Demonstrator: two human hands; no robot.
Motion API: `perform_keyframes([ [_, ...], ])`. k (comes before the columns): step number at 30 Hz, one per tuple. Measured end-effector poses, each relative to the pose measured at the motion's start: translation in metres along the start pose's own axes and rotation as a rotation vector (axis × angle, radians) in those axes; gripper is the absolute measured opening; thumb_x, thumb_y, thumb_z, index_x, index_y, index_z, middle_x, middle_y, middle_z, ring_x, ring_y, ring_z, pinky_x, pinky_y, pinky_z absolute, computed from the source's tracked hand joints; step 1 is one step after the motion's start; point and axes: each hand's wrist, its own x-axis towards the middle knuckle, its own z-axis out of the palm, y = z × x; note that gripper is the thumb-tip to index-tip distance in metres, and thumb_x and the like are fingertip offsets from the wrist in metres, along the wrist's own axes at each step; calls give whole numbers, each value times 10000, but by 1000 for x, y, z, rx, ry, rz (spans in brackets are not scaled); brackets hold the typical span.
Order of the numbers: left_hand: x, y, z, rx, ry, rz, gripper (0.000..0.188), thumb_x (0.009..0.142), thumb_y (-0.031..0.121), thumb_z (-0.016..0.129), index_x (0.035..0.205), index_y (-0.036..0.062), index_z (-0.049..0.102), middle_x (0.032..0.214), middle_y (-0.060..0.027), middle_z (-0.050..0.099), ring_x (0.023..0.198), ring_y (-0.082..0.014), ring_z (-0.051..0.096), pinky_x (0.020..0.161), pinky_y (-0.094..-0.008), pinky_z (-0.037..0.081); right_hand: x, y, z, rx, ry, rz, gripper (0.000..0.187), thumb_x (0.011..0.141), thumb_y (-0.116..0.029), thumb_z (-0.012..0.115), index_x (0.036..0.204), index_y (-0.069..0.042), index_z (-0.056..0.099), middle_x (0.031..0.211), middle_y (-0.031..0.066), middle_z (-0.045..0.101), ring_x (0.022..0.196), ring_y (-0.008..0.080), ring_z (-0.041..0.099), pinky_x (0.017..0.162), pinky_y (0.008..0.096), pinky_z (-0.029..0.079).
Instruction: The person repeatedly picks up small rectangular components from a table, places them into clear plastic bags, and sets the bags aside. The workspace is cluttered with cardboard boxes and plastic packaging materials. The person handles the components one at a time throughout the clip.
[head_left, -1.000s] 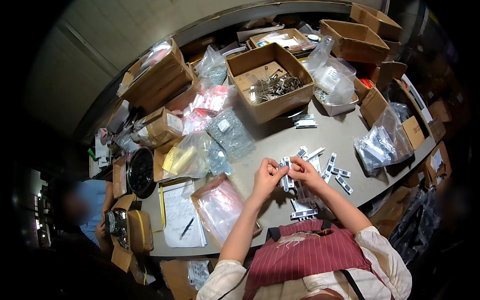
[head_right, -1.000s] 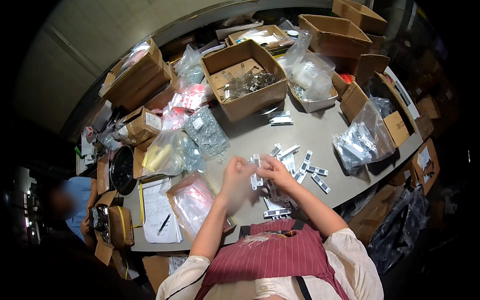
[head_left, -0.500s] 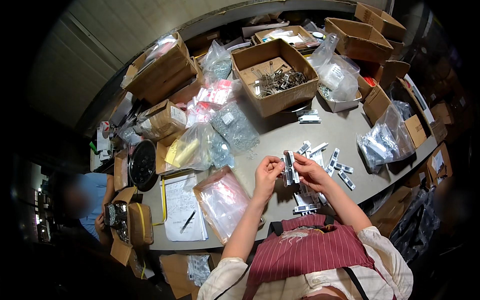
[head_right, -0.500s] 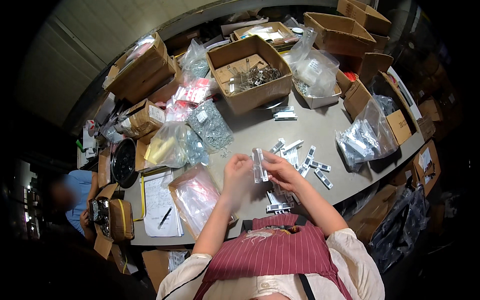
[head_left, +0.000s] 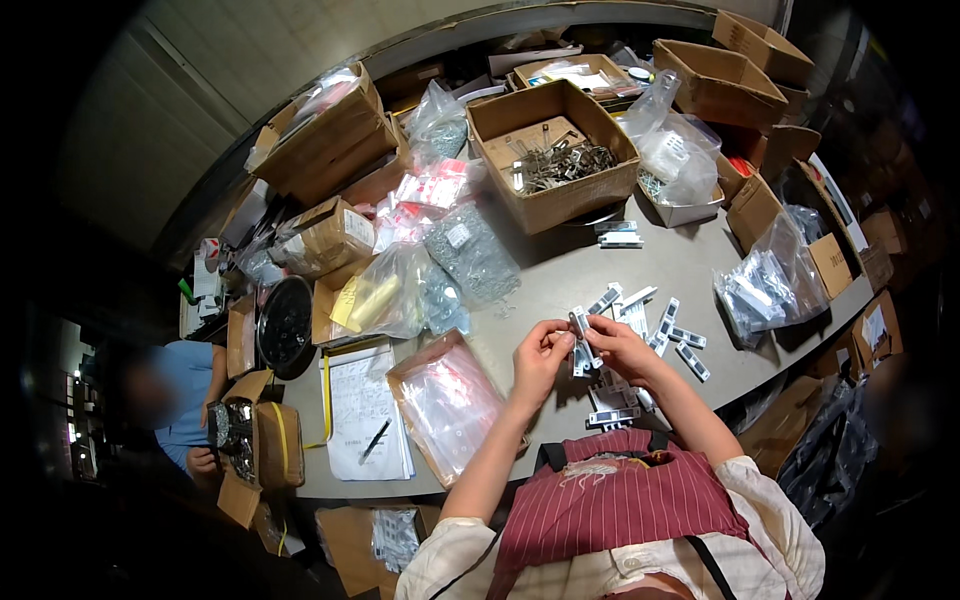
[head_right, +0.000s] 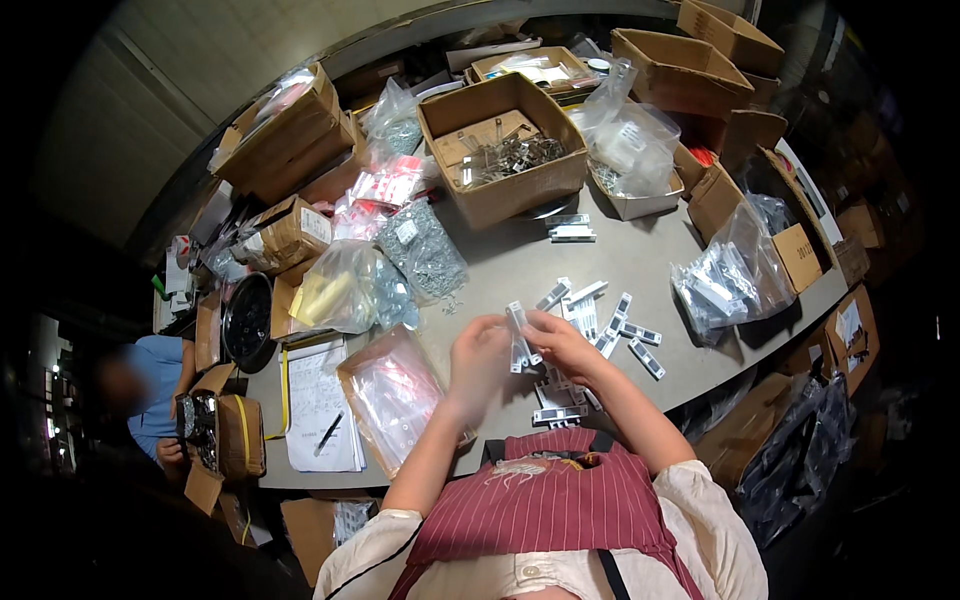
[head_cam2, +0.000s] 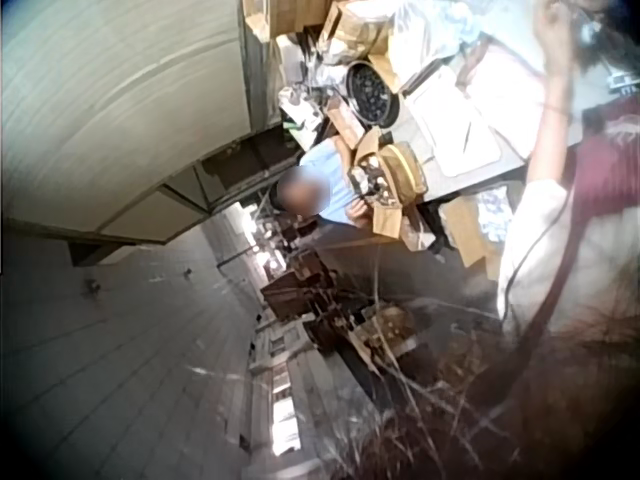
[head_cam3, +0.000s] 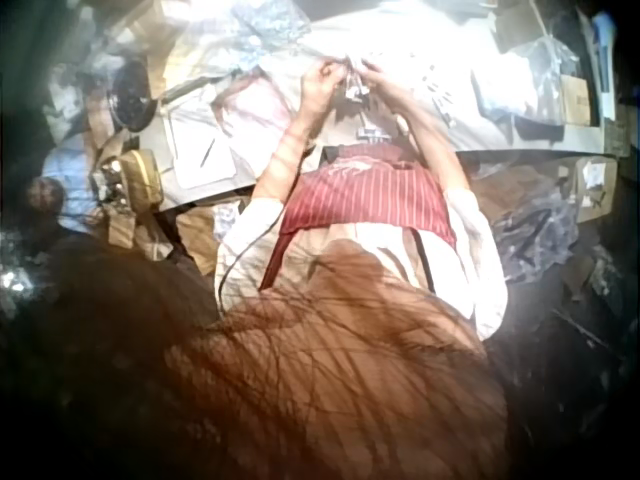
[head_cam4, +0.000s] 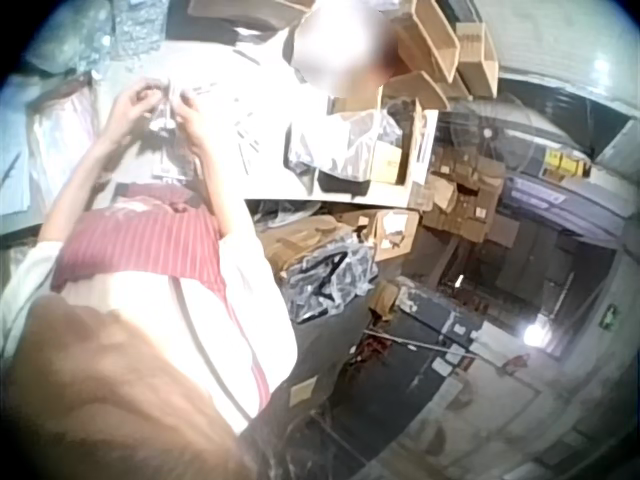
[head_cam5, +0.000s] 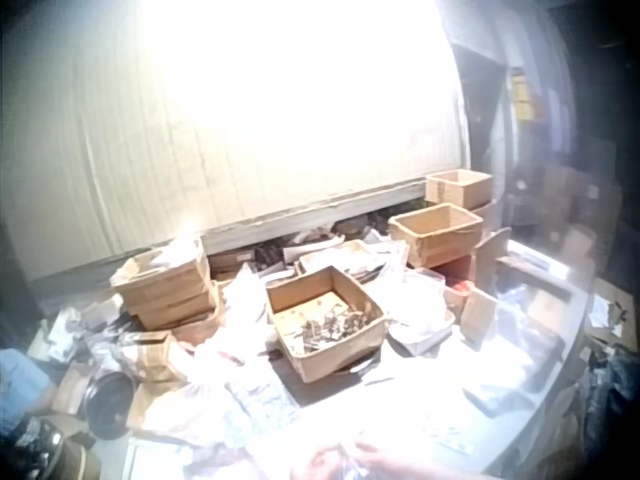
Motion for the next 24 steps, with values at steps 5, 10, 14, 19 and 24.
perform_keyframes([
  [5, 10, 15, -7, 607, -10, 388, 296, 844, 191, 796, 1008, 4, 635, 723, -47, 645, 645, -112, 598, 610, -264, 484, -3, 2, 1, 83, 24, 92, 421, 987, -290, 617, 1297, -6, 580, 948, 36, 627, 887, 136, 623, 762, 255, 522],
  [10, 13, 13, -2, 736, 17, 499, 268, 835, 202, 799, 827, 10, 611, 682, -80, 646, 625, -174, 627, 572, -310, 477, -1, 17, -5, 354, -33, 191, 274, 1003, -261, 578, 1113, -11, 601, 928, 89, 628, 775, 185, 628, 669, 336, 570],
  [14, 11, 9, 3, 905, 91, 640, 280, 817, 181, 801, 754, 21, 581, 663, -97, 629, 591, -225, 619, 539, -339, 466, 2, 21, -7, 404, -4, 147, 222, 1014, -235, 577, 1078, -25, 604, 909, 75, 630, 757, 162, 621, 638, 304, 548],
  [19, -1, 15, 15, 823, 55, 721, 274, 821, 142, 800, 730, 37, 563, 639, -74, 598, 507, -205, 538, 484, -335, 409, -10, 2, 2, 272, 137, 67, 200, 1022, -253, 589, 1017, -54, 607, 880, 31, 620, 740, 109, 593, 626, 251, 521],
  [24, 10, 19, -1, 90, -109, 129, 242, 871, 138, 788, 776, 61, 578, 665, 42, 586, 552, -50, 469, 476, -244, 345, -17, -3, 4, 313, -116, 268, 323, 1017, -369, 595, 966, -50, 609, 790, 41, 589, 615, 129, 564, 522, 263, 479],
])
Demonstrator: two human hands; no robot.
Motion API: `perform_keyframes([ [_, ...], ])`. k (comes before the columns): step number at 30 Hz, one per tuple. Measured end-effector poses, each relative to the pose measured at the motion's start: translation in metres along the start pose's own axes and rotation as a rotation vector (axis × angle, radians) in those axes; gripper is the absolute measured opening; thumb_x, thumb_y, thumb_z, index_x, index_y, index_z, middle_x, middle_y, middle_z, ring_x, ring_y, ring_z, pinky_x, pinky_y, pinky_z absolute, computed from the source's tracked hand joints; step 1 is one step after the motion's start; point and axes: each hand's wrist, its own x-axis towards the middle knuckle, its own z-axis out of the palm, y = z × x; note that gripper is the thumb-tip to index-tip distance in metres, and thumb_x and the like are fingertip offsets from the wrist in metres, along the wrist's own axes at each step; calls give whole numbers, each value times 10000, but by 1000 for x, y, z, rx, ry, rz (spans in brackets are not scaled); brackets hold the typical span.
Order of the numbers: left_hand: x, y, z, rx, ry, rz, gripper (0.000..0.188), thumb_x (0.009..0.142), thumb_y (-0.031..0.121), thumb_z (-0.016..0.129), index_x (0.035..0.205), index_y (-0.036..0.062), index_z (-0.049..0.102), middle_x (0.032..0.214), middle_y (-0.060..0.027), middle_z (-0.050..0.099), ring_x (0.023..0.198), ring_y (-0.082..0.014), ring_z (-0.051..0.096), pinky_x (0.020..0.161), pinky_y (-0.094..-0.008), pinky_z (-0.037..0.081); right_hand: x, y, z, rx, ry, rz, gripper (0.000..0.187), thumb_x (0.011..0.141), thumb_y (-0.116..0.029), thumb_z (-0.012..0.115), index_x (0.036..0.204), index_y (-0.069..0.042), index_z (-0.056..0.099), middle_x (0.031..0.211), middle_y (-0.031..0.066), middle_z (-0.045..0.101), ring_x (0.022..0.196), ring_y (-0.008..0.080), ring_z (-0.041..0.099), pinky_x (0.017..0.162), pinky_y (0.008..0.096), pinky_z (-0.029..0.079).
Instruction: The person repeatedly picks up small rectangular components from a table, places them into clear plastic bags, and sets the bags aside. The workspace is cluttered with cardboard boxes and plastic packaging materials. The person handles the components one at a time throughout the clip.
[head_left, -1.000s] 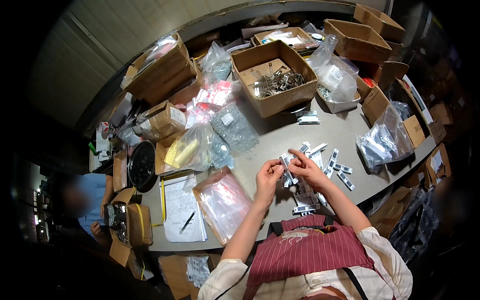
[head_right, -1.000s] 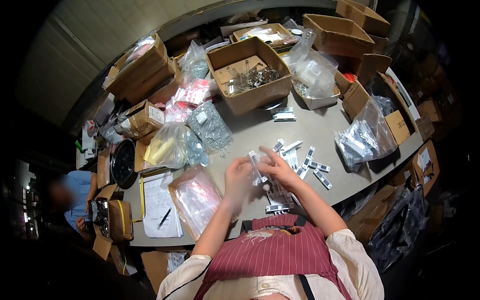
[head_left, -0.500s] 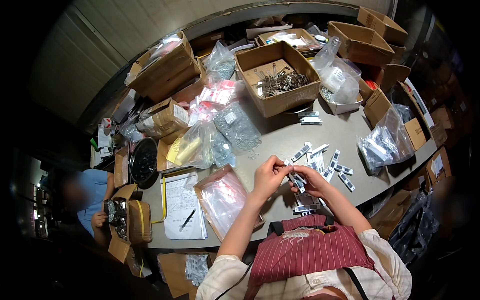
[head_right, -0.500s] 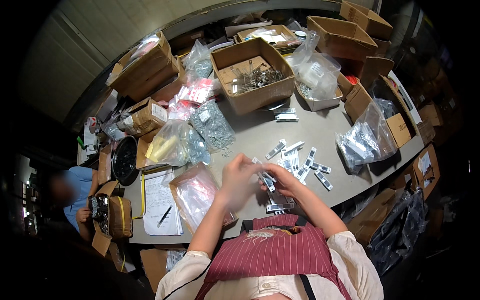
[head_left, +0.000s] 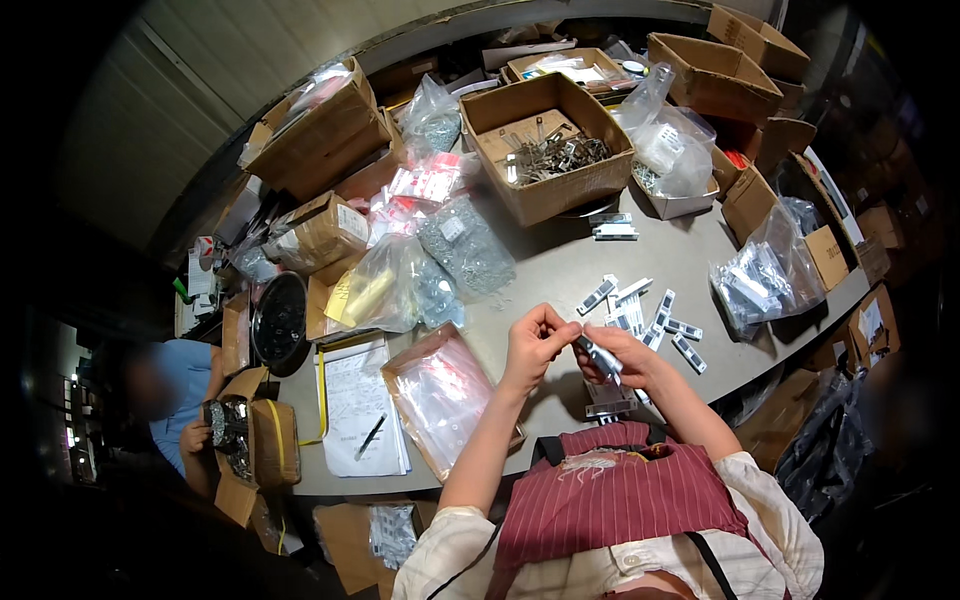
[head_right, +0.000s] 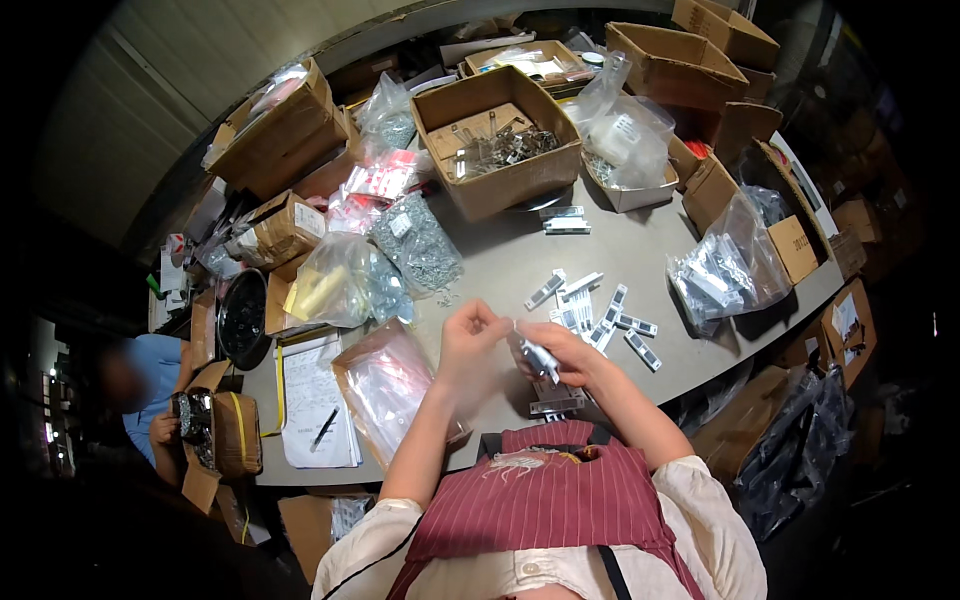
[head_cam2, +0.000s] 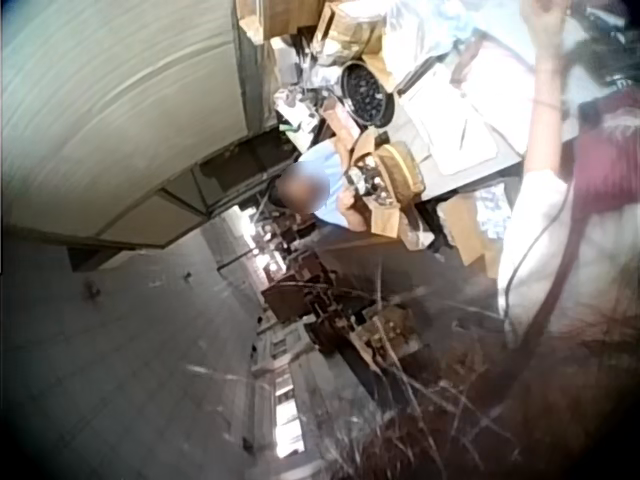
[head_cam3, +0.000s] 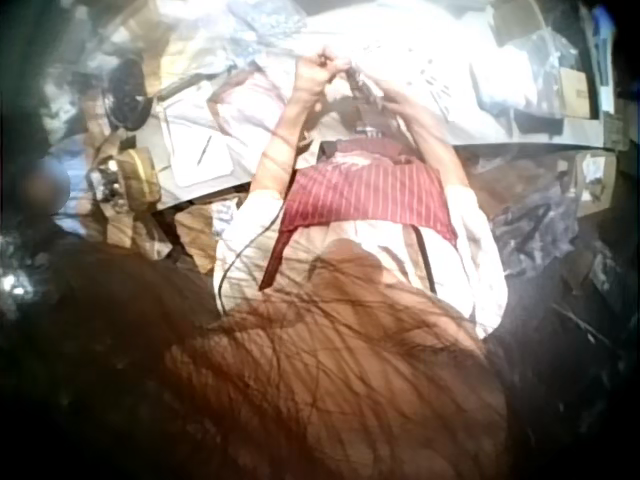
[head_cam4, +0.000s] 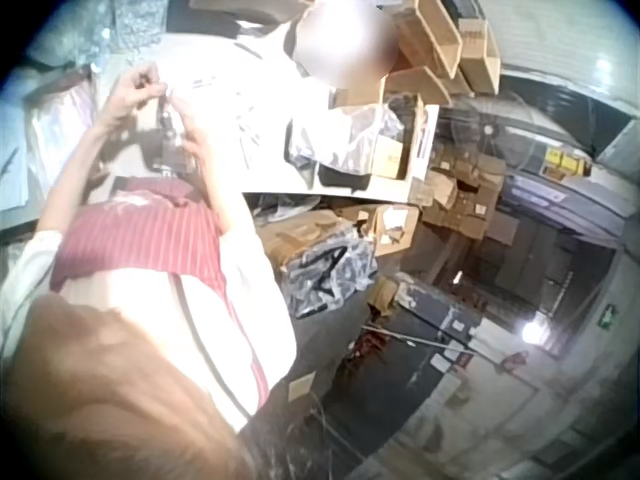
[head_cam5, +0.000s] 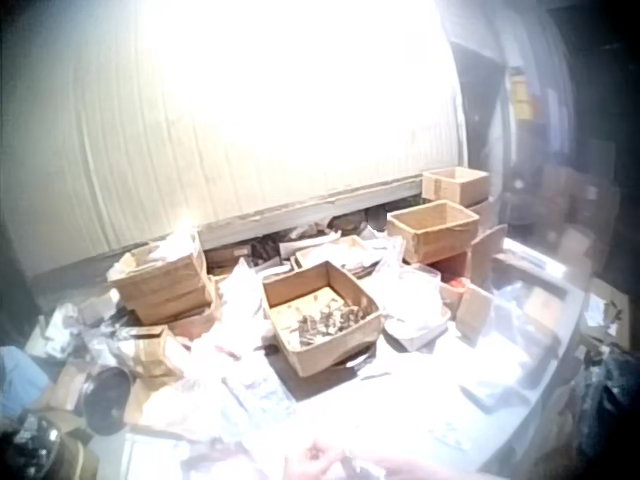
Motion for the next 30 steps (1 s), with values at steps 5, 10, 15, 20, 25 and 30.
perform_keyframes([
  [5, -8, -5, 7, 278, 109, 278, 257, 874, 119, 776, 751, 36, 566, 639, 2, 588, 536, -65, 455, 479, -247, 348, 7, 8, 1, 20, 88, -116, 290, 987, -331, 639, 934, -47, 618, 728, 38, 593, 536, 127, 544, 448, 267, 423],
  [10, -28, 26, 24, 573, 236, 613, 273, 862, 99, 776, 724, 15, 556, 642, -43, 584, 536, -86, 485, 480, -268, 373, 6, 3, 20, -44, 262, -247, 245, 999, -298, 601, 900, -74, 603, 680, 16, 562, 525, 114, 527, 455, 261, 412],
  [15, -49, 50, 32, -188, 95, 282, 124, 889, 52, 691, 864, 22, 573, 759, -40, 585, 626, -124, 543, 551, -259, 439, 9, -6, -15, 115, 218, -300, 260, 1003, -354, 610, 936, -103, 618, 733, 1, 578, 585, 100, 533, 541, 254, 426],
  [20, -17, 24, 18, -662, 122, -220, 204, 984, 231, 467, 971, 68, 589, 900, -88, 634, 660, -138, 546, 538, -252, 420, 1, -11, 12, 9, 413, -394, 243, 986, -356, 655, 997, -115, 638, 840, -16, 617, 665, 78, 553, 584, 243, 434],
  [25, -26, 6, 20, -311, -95, -486, 240, 1003, 265, 504, 945, 60, 614, 801, -48, 614, 586, -112, 517, 475, -250, 392, 0, -9, 17, -57, 443, -426, 272, 998, -349, 632, 1036, -80, 617, 851, 2, 616, 660, 87, 595, 531, 243, 488],
  [30, -36, 34, 51, 245, -116, -280, 363, 999, 354, 588, 779, 66, 583, 627, 18, 507, 503, -78, 438, 480, -260, 358, 5, -3, 9, -131, 399, -395, 288, 1007, -330, 610, 1065, -49, 586, 834, 29, 625, 569, 124, 609, 388, 273, 484],
])
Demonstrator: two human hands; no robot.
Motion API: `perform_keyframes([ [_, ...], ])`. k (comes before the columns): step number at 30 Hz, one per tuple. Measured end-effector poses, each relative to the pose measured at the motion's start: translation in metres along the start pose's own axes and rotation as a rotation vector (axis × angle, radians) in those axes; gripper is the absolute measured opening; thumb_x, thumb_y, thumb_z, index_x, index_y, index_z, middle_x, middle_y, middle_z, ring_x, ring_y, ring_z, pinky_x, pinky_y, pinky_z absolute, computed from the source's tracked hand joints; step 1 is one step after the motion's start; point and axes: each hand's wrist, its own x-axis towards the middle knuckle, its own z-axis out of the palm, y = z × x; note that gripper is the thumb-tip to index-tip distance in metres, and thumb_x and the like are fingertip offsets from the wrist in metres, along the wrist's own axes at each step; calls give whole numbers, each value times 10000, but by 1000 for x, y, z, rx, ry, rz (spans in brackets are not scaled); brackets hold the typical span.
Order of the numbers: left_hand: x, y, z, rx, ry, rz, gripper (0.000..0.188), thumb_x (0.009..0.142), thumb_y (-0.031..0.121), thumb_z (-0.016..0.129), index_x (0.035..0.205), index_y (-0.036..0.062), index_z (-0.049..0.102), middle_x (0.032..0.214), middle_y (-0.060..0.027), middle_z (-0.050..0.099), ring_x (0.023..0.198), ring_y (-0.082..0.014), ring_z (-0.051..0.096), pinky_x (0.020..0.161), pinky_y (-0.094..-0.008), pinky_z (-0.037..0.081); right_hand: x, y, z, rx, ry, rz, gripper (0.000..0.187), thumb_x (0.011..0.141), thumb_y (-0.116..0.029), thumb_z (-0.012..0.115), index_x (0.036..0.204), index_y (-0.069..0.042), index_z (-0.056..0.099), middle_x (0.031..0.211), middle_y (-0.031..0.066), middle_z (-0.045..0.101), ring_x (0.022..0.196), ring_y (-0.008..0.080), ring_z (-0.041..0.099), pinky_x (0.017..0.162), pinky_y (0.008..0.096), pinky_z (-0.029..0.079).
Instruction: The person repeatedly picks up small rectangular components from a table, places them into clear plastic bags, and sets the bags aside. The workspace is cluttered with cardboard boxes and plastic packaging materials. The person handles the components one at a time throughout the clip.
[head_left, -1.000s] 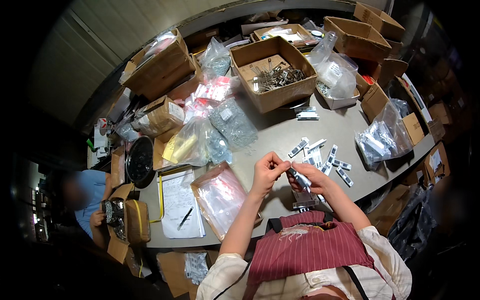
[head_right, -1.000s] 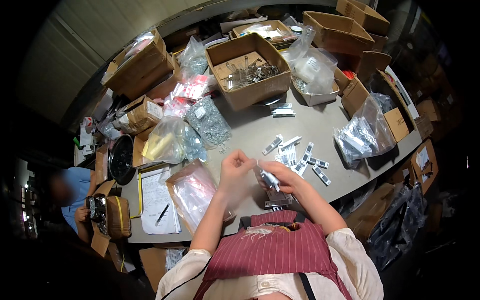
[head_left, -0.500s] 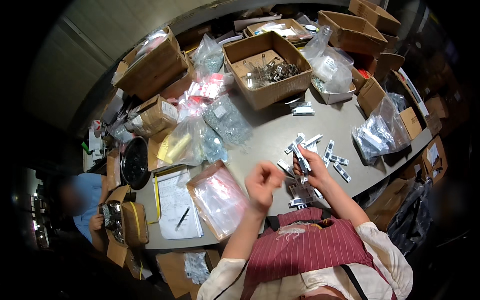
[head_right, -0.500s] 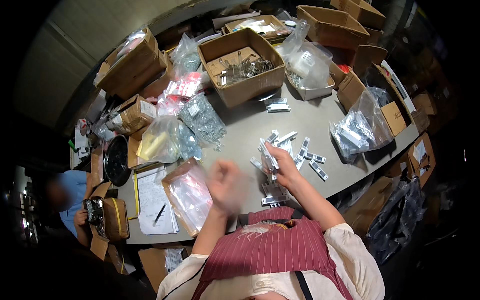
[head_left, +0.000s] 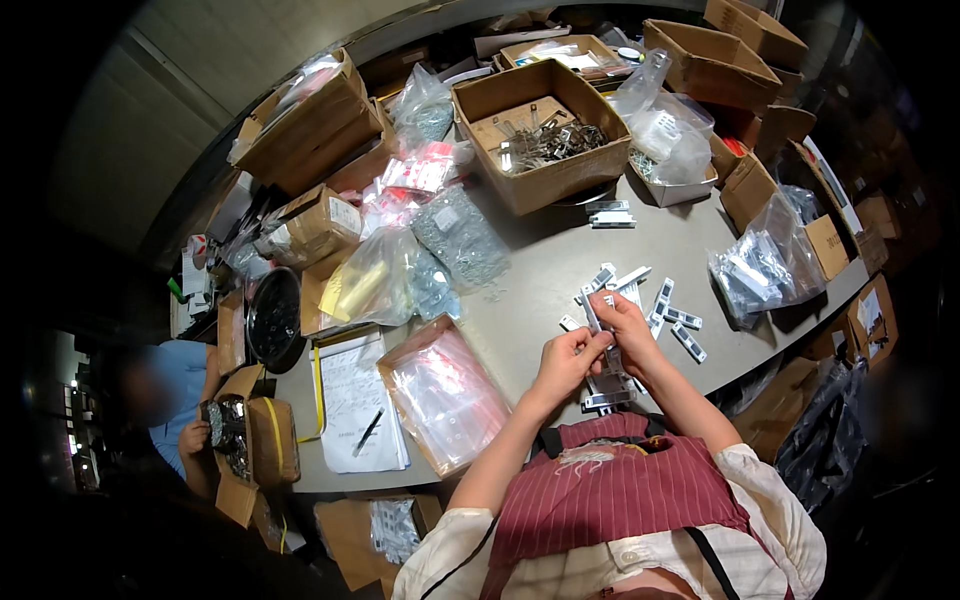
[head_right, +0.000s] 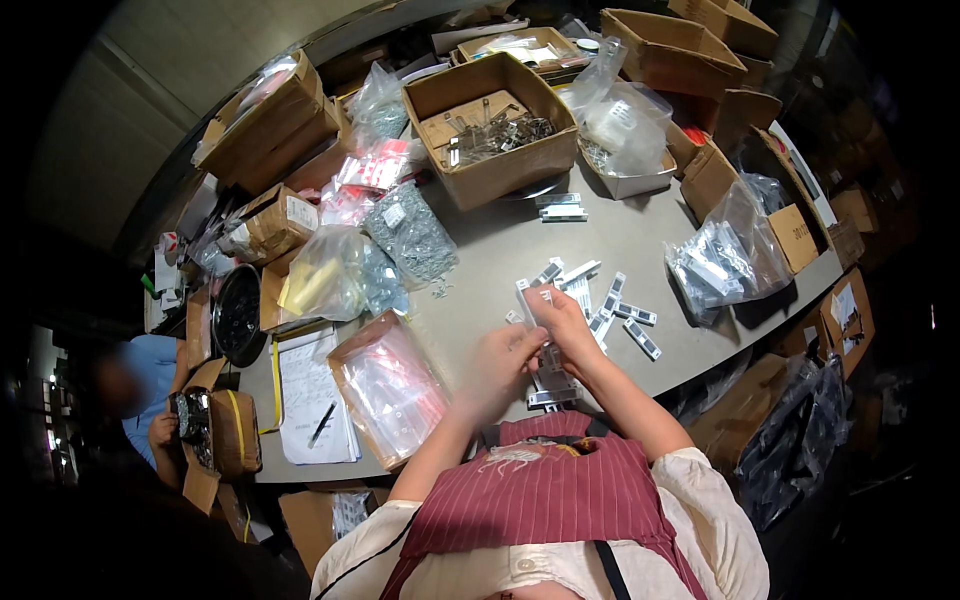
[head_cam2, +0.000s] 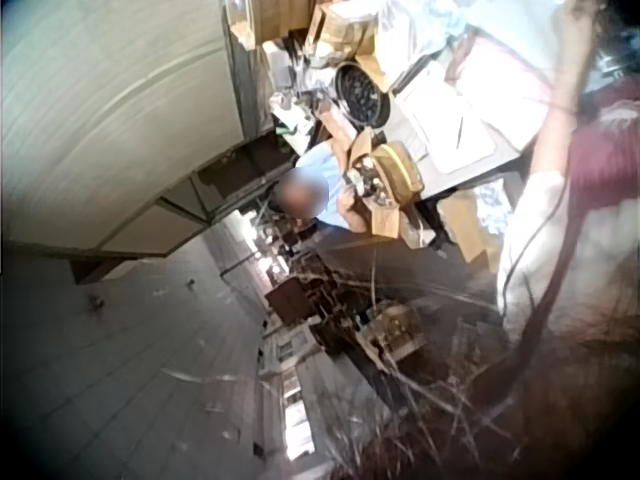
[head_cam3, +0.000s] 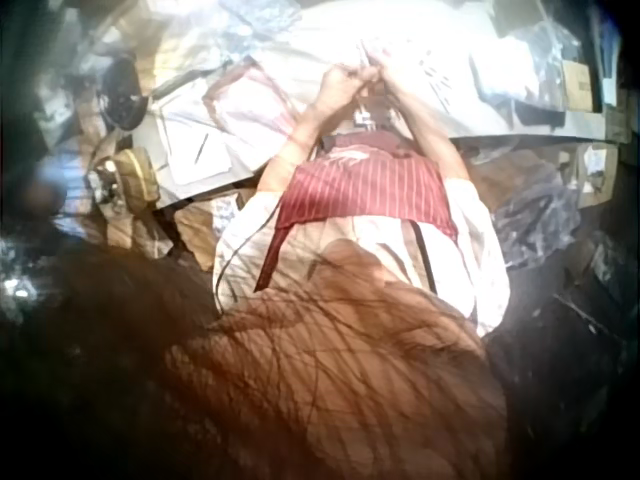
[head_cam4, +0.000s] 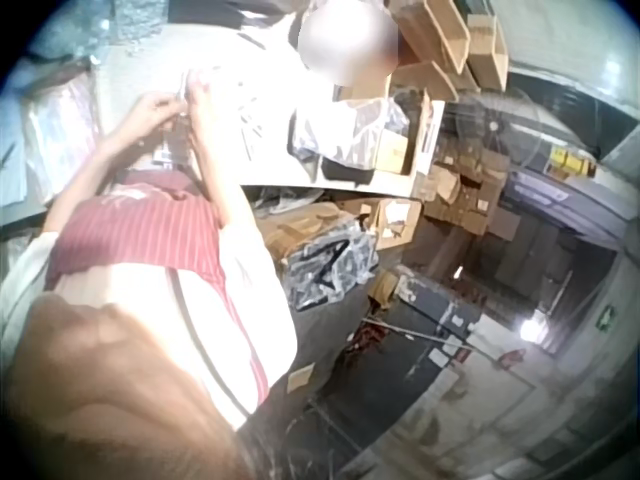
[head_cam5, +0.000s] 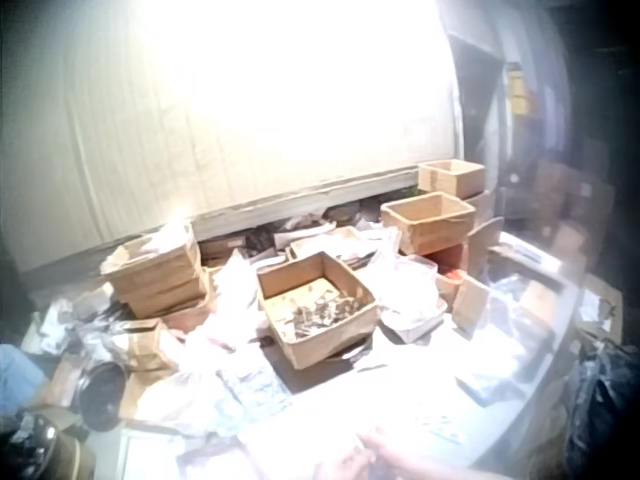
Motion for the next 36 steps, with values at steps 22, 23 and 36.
perform_keyframes([
  [22, -2, -21, 0, 70, -112, -79, 402, 992, 428, 573, 796, 78, 603, 627, 13, 555, 567, -80, 486, 542, -248, 370, 3, 0, -6, 162, -99, 53, 228, 1054, -326, 522, 1078, -111, 595, 945, -1, 610, 800, 112, 571, 739, 276, 474],
  [23, 1, -32, 4, 79, -108, -85, 400, 994, 423, 574, 792, 79, 600, 621, 14, 551, 571, -78, 493, 543, -247, 371, 3, 4, -10, 61, -67, 10, 222, 1049, -315, 534, 1073, -106, 603, 935, -13, 601, 805, 97, 561, 726, 266, 469],
  [36, -11, 54, -208, 322, 1060, 679, 356, 999, 318, 584, 806, 24, 646, 611, -54, 615, 588, -130, 602, 571, -297, 442, 12, -17, -30, 190, -24, -48, 289, 1065, -351, 482, 959, -90, 546, 854, 16, 561, 645, 89, 550, 612, 231, 477],
])
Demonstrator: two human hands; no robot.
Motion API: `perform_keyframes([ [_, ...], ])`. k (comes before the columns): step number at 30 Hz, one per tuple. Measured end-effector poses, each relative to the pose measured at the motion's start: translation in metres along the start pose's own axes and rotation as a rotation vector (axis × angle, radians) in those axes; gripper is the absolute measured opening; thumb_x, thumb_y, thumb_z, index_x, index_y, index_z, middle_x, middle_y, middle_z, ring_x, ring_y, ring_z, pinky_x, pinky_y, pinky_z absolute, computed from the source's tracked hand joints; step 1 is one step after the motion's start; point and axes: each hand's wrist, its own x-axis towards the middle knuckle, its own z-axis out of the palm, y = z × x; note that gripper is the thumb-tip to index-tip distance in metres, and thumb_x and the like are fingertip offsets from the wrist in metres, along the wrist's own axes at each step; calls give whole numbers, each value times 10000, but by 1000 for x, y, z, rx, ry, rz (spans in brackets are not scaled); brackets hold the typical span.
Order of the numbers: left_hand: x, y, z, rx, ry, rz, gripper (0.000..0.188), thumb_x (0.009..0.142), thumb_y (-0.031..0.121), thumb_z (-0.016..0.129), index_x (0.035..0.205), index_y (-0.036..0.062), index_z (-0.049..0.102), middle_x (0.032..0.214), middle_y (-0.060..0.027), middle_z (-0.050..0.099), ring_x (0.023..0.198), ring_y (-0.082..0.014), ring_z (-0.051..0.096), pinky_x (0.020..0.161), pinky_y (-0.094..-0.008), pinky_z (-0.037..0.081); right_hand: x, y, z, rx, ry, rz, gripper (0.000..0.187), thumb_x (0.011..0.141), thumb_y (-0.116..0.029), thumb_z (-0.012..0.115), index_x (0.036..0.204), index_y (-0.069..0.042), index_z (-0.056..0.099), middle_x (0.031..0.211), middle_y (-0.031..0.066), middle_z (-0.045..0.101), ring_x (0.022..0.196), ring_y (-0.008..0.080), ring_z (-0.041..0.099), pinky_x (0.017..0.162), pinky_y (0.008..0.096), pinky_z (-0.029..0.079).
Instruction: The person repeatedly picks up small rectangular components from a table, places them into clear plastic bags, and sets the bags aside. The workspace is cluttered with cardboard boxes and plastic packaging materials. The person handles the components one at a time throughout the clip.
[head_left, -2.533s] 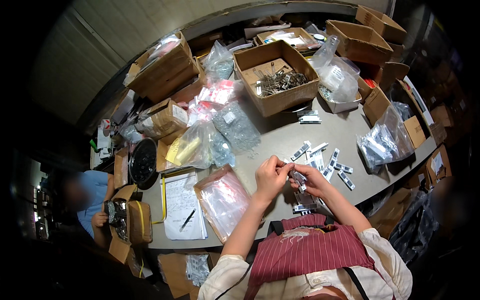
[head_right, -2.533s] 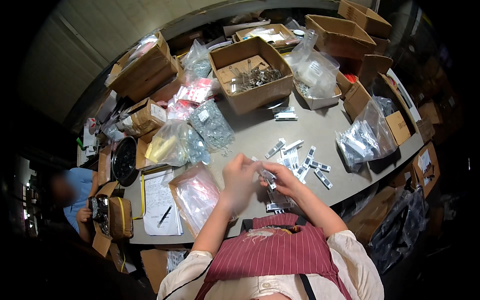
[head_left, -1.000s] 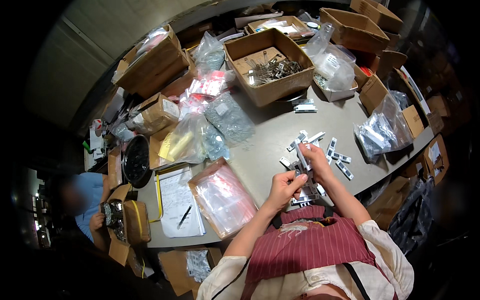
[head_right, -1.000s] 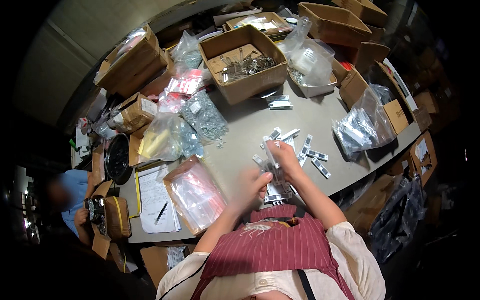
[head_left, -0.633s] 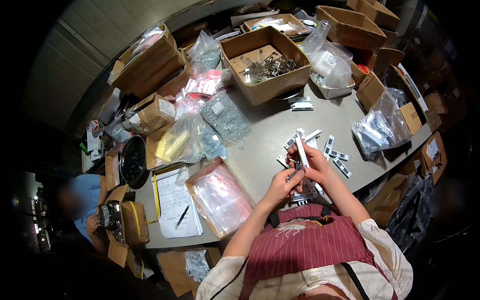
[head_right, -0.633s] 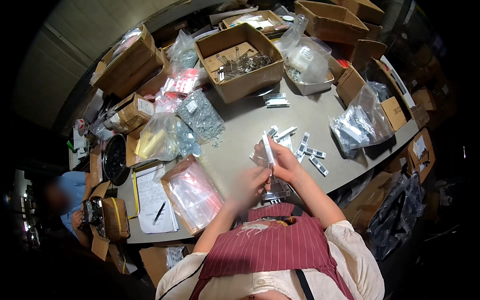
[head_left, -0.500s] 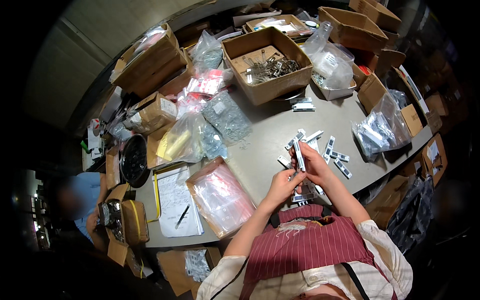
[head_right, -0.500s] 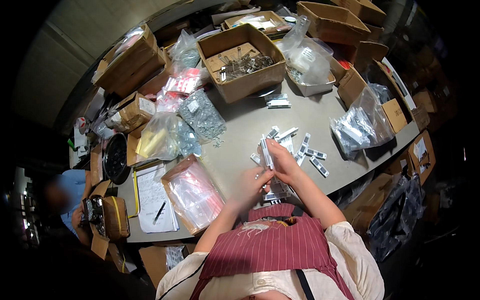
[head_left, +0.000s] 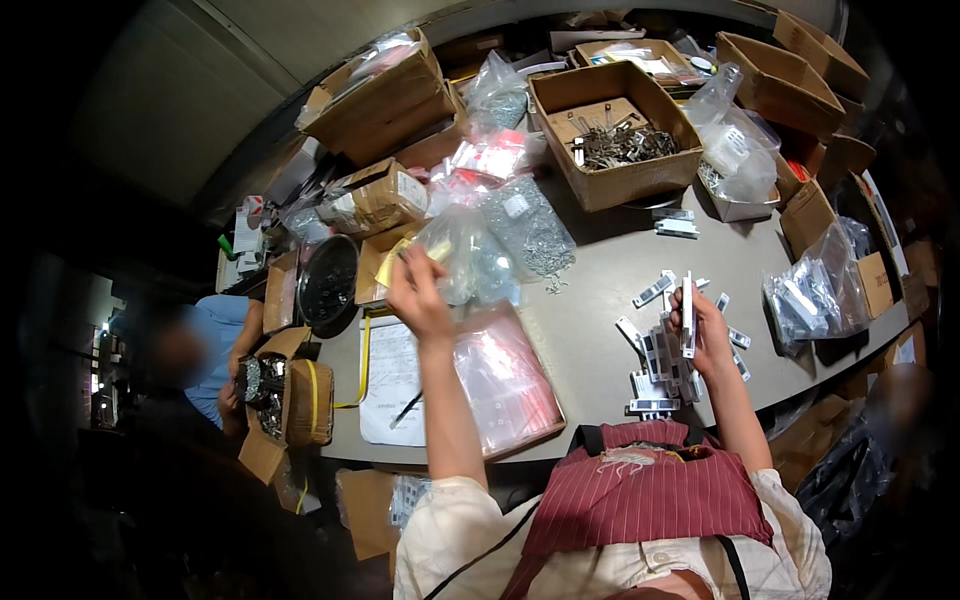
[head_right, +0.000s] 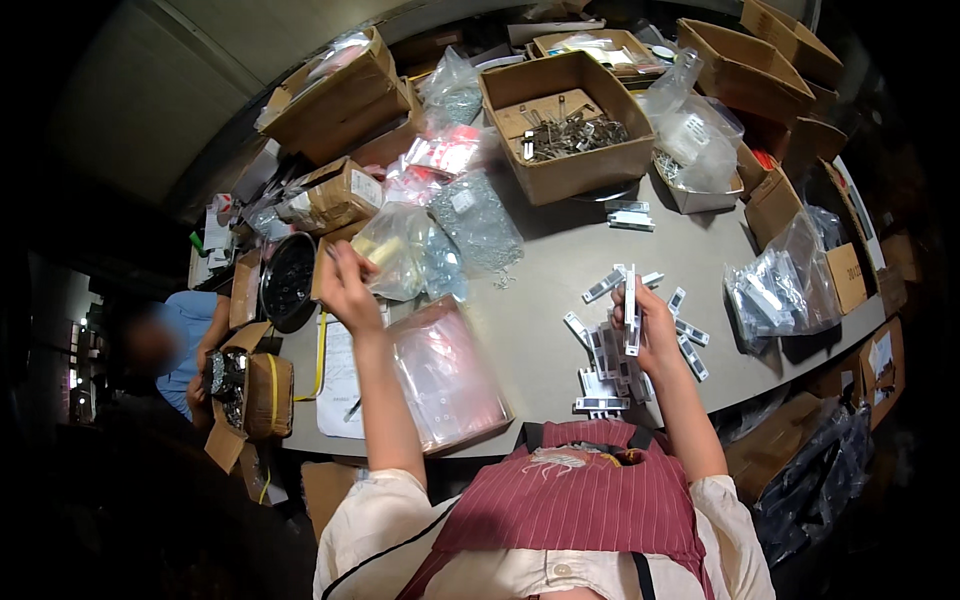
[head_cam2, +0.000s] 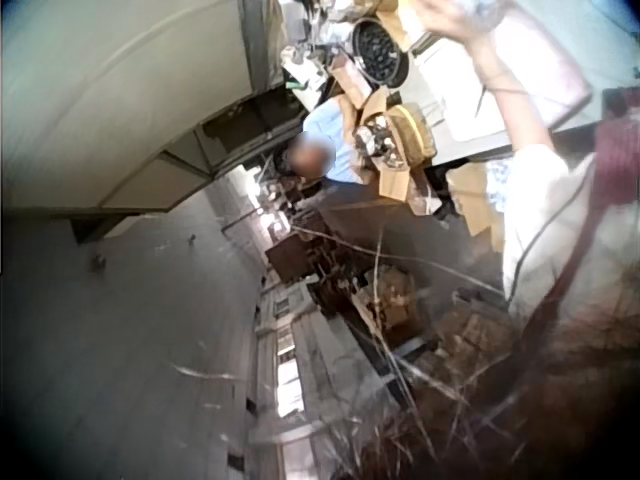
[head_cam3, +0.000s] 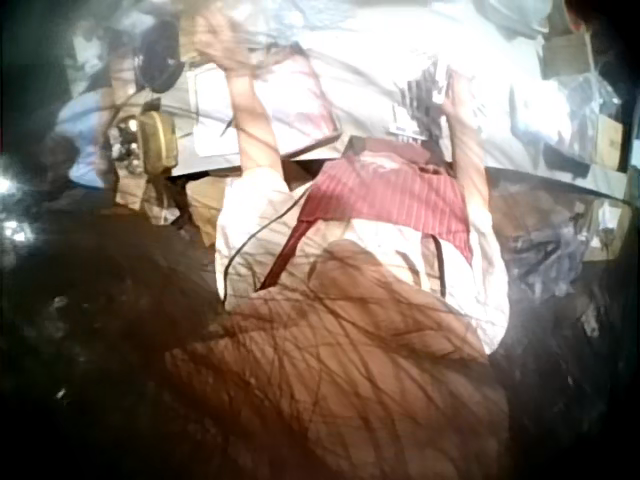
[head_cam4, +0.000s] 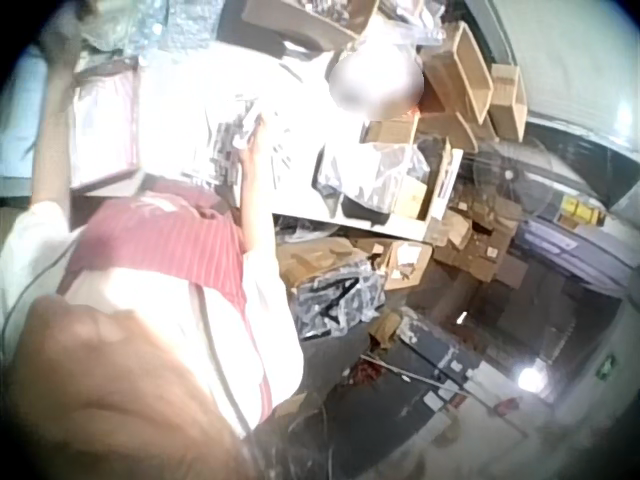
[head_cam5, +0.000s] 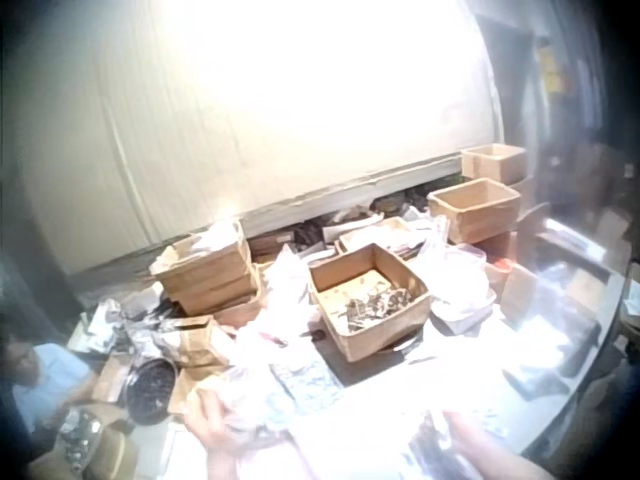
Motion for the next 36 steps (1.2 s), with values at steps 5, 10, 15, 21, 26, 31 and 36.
perform_keyframes([
  [5, 59, -74, -34, 649, -558, -46, 342, 935, 297, 621, 972, -33, 703, 900, -205, 718, 819, -383, 677, 763, -434, 509, 3, 8, 2, 248, -200, 173, 268, 1044, -292, 517, 971, -35, 537, 928, 57, 538, 748, 130, 578, 618, 249, 523],
  [10, 11, -24, -6, 525, -110, 326, 177, 935, 93, 606, 1046, -11, 696, 1029, -187, 701, 893, -380, 672, 816, -423, 520, 0, 8, -9, 494, -288, 269, 259, 1022, -226, 522, 1093, 7, 611, 1285, 145, 534, 1122, 287, 556, 929, 444, 571],
  [15, -107, 55, 63, 50, -553, 96, 131, 896, 103, 691, 1003, 28, 682, 906, -115, 680, 812, -258, 660, 730, -384, 519, -3, 22, 11, 585, -373, 280, 258, 1028, -223, 503, 1162, -29, 607, 1512, 171, 405, 1375, 352, 408, 1171, 545, 369],
  [21, -157, 56, 106, -94, -937, 10, 302, 890, 135, 725, 1151, 37, 609, 855, -99, 673, 738, -207, 663, 674, -337, 510, -11, 23, 18, 551, -482, 329, 481, 1052, -258, 473, 1430, 38, 439, 1394, 184, 518, 1289, 289, 523, 1095, 456, 456],
  [26, -168, 36, 113, -430, -1102, -432, 338, 884, 111, 744, 1156, 3, 576, 827, -44, 654, 731, -111, 619, 651, -274, 485, -17, 18, 20, 544, -422, 286, 477, 1048, -249, 474, 1421, 48, 440, 1362, 196, 538, 1239, 309, 562, 1097, 453, 447],
  [31, -181, 27, 114, -581, -937, -639, 321, 891, 71, 750, 1135, -17, 560, 830, -22, 637, 736, -52, 585, 626, -193, 464, -1, 24, 7, 619, -443, 282, 348, 1038, -232, 491, 1239, 41, 573, 1391, 224, 513, 1286, 330, 522, 1104, 475, 445],
  [36, -171, 35, 104, -474, -750, -682, 271, 893, 85, 757, 1053, -11, 560, 833, -43, 650, 669, -59, 598, 539, -206, 487, 1, 3, -1, 3, -191, 183, 354, 1069, -279, 460, 1118, 53, 573, 1145, 179, 656, 971, 237, 679, 798, 356, 584],
])
